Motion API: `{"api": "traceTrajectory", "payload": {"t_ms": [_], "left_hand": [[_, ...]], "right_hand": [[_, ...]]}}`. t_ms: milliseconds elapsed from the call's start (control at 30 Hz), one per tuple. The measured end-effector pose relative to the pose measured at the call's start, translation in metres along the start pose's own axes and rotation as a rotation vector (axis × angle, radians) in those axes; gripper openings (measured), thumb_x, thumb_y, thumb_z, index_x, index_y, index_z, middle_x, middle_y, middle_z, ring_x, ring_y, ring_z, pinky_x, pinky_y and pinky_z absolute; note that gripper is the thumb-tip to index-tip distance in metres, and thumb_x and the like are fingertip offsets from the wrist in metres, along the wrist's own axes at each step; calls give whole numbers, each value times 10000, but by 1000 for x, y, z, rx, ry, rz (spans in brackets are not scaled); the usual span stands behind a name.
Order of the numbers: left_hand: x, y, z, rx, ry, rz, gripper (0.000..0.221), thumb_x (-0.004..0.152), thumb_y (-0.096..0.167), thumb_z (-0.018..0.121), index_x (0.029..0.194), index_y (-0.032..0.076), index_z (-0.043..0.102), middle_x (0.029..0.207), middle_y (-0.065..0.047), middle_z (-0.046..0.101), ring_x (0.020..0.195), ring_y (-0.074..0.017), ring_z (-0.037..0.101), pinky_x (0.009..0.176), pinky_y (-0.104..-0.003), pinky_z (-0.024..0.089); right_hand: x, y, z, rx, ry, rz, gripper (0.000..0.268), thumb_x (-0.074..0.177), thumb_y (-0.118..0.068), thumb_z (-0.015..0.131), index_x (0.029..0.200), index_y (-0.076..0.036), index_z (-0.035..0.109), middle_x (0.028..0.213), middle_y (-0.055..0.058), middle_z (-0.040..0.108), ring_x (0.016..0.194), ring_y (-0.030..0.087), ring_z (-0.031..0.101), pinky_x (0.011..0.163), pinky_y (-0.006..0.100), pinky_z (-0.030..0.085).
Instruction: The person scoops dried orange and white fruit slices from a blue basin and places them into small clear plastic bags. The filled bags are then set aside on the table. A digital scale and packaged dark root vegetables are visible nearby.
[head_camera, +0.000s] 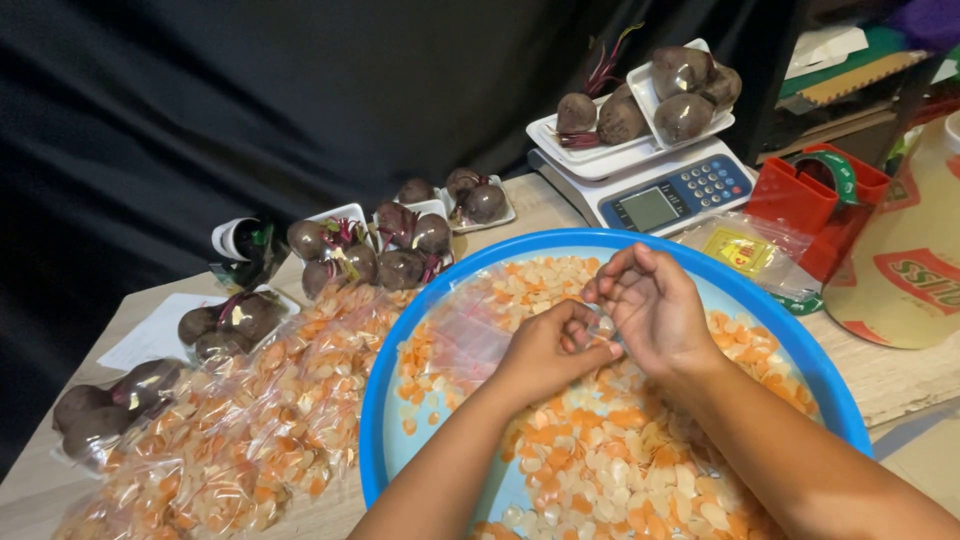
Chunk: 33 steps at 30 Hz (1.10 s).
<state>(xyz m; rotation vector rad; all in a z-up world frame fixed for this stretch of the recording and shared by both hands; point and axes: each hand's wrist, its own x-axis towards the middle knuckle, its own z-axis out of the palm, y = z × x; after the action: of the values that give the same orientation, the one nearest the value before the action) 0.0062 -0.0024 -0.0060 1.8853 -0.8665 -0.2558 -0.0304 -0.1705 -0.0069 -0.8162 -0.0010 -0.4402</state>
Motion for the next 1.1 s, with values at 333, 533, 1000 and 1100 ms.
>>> {"api": "traceTrajectory", "payload": {"t_ms": [333,533,1000,1100], "left_hand": [[2,3,-33,-728,80,-132,377,930,303,738,1218,107,595,1055,-3,698,938,-112,684,780,-266,610],[18,-29,-28,-884,-15,-165,425,972,406,673,1281,141,551,1197,-89,693,1050,-182,699,830,-372,640],[17,-36,-12,-583,-53,-109,516,916,238,777,1372,108,573,1135,-22,657,950,-101,671,700,-253,655],[8,-19,-7,-529,-78,-110,557,892,251,799,1366,76,564,1100,-53,619,924,-115,655,693,-259,652]], "right_hand": [[-6,-27,3,-1094,-11,-104,182,883,-107,638,997,-94,779,735,142,671,724,290,699,683,381,563],[-22,-6,5,-2026,-580,391,813,738,-473,907,1432,-318,512,1344,133,534,1329,398,522,1018,531,537],[-9,-27,13,-1320,17,132,275,787,-120,778,1047,-192,832,809,80,796,630,214,775,664,342,604],[-6,-28,9,-842,40,-31,315,799,57,768,1113,25,758,850,147,689,640,223,720,608,310,621]]}}
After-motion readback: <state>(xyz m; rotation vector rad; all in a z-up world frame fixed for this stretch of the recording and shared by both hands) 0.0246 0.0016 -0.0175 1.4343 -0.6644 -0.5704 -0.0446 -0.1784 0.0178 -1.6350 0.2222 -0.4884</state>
